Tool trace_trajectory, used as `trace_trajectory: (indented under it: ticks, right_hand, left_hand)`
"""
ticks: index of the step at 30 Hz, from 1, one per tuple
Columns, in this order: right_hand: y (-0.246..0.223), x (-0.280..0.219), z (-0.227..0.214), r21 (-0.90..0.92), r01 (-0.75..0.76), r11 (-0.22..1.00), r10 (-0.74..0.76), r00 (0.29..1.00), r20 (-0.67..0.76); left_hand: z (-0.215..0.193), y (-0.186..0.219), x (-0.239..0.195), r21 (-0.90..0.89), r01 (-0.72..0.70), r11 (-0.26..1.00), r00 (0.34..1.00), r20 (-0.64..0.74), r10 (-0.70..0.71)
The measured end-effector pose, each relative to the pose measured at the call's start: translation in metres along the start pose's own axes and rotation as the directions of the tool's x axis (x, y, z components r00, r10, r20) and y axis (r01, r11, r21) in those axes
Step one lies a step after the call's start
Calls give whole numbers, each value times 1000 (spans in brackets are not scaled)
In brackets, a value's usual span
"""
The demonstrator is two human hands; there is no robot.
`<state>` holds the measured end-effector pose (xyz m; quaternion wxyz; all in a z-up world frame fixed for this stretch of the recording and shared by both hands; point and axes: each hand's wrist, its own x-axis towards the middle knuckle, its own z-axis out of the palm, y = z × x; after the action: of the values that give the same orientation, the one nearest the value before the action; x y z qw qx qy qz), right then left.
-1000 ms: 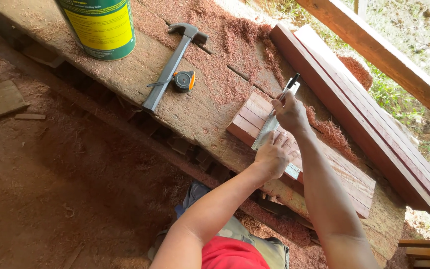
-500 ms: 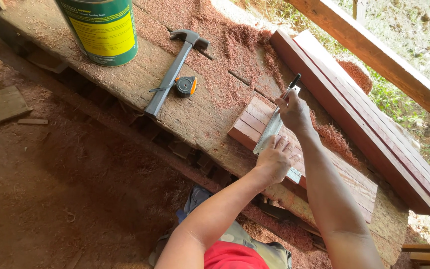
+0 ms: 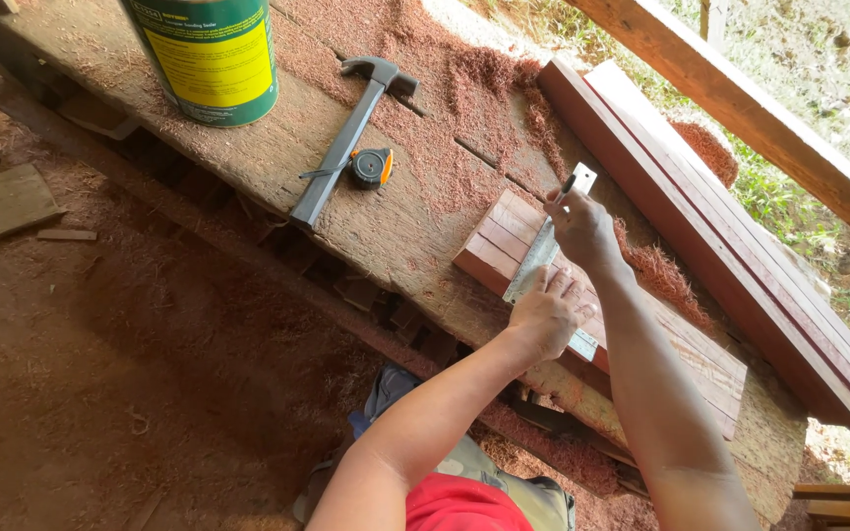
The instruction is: The person marks lines on a stack of wooden planks using a try square and a pen. They then measure the planks with a tape measure and mark additional lines. The person flips the stack of planks and continues marking lines on the other side.
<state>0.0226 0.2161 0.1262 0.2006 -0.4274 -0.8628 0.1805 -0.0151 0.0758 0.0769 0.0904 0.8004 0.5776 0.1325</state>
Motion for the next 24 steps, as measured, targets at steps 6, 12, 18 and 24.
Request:
trace_trajectory:
  ticks: [6, 12, 18, 24]
  right_hand:
    - [-24, -27, -3, -255, 226, 940, -218, 974, 61]
    - [-28, -49, 8, -252, 158, 955, -125, 982, 142]
    - [-47, -85, 9, -275, 227, 934, -171, 962, 212]
    - [-65, -177, -51, 114, 2, 993, -3, 1000, 7]
  left_hand:
    - [1, 2, 2, 23, -4, 1000, 1000, 25, 3]
    - [-8, 1, 4, 90, -12, 996, 970, 241, -10]
    - [78, -2, 35, 15, 134, 991, 950, 283, -132]
    - [10, 0, 8, 148, 41, 988, 960, 267, -80]
